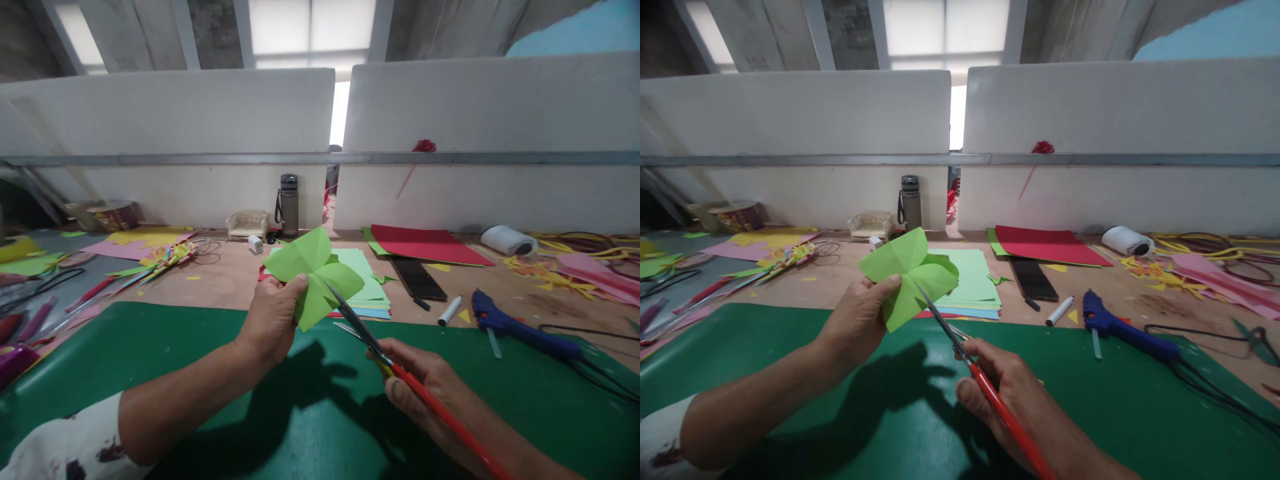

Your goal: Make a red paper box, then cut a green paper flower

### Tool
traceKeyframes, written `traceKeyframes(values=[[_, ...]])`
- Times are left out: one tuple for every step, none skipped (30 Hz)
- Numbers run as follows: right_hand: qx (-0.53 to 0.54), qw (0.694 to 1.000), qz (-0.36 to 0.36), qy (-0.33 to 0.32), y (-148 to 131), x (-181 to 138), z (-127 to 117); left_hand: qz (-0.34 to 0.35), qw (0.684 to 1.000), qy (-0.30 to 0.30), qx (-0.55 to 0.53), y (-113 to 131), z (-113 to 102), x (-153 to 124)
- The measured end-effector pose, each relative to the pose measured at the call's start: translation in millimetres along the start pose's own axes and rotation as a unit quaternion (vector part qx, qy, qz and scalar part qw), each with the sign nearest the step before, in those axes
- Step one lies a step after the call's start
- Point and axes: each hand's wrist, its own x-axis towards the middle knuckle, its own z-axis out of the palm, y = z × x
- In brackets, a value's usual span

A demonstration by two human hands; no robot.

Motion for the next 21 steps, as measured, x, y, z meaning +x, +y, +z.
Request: traceKeyframes(values=[[-0.002,1.0,-0.002,0.0,0.1,-0.2,-0.1,0.0,1.0,0.001,0.002,-0.2,0.2,-0.1],[-0.003,1.0,-0.002,0.0,0.4,-0.4,0.0,0.0,1.0,0.0,0.005,-0.4,0.4,-0.1],[-0.003,1.0,0.0,-0.002,0.9,-0.6,0.0,-0.001,1.0,-0.001,0.006,-0.7,0.6,0.0],[-0.002,1.0,0.003,-0.004,1.6,-0.8,0.2,-0.003,1.0,-0.004,0.007,-0.8,0.7,0.1],[-0.001,1.0,0.005,-0.008,2.5,-0.9,0.3,-0.004,1.0,-0.006,0.007,-0.9,0.7,0.2],[-0.001,1.0,0.006,-0.011,3.4,-0.9,0.5,-0.006,1.0,-0.006,0.007,-0.9,0.7,0.3],[-0.002,1.0,0.006,-0.015,4.4,-0.8,0.6,-0.006,1.0,-0.004,0.008,-0.7,0.6,0.3],[-0.004,1.0,0.006,-0.018,5.5,-0.8,0.7,-0.006,1.0,-0.003,0.008,-0.5,0.6,0.2],[-0.006,1.0,0.006,-0.02,6.5,-0.7,0.8,-0.006,1.0,-0.003,0.008,-0.2,0.6,0.1],[-0.008,1.0,0.009,-0.022,7.4,-0.7,0.9,-0.006,1.0,-0.003,0.008,0.1,0.6,-0.1],[-0.009,1.0,0.012,-0.022,8.4,-0.8,1.1,-0.007,1.0,-0.005,0.007,0.2,0.5,-0.3],[-0.009,1.0,0.015,-0.021,9.3,-0.9,1.2,-0.008,1.0,-0.006,0.006,0.2,0.5,-0.5],[-0.008,1.0,0.015,-0.02,10.2,-1.0,1.5,-0.009,1.0,-0.007,0.005,0.1,0.3,-0.5],[-0.006,1.0,0.015,-0.019,11.0,-1.2,1.7,-0.011,1.0,-0.005,0.005,-0.1,0.2,-0.5],[-0.003,1.0,0.015,-0.016,11.8,-1.2,2.1,-0.012,1.0,-0.003,0.006,-0.3,0.0,-0.5],[-0.001,1.0,0.015,-0.012,12.4,-1.1,2.5,-0.014,1.0,-0.001,0.008,-0.4,-0.2,-0.4],[0.001,1.0,0.014,-0.01,12.7,-0.9,2.9,-0.014,1.0,0.0,0.008,-0.5,-0.4,-0.3],[0.004,1.0,0.014,-0.007,12.8,-0.6,3.3,-0.014,1.0,0.0,0.006,-0.4,-0.5,-0.3],[0.008,1.0,0.014,-0.006,12.6,-0.3,3.6,-0.014,1.0,-0.002,0.005,-0.2,-0.5,-0.4],[0.013,1.0,0.014,-0.004,12.0,0.0,3.9,-0.015,1.0,-0.003,0.005,0.1,-0.4,-0.5],[0.019,1.0,0.012,-0.003,11.3,0.1,4.1,-0.015,1.0,-0.004,0.005,0.4,-0.2,-0.7]])
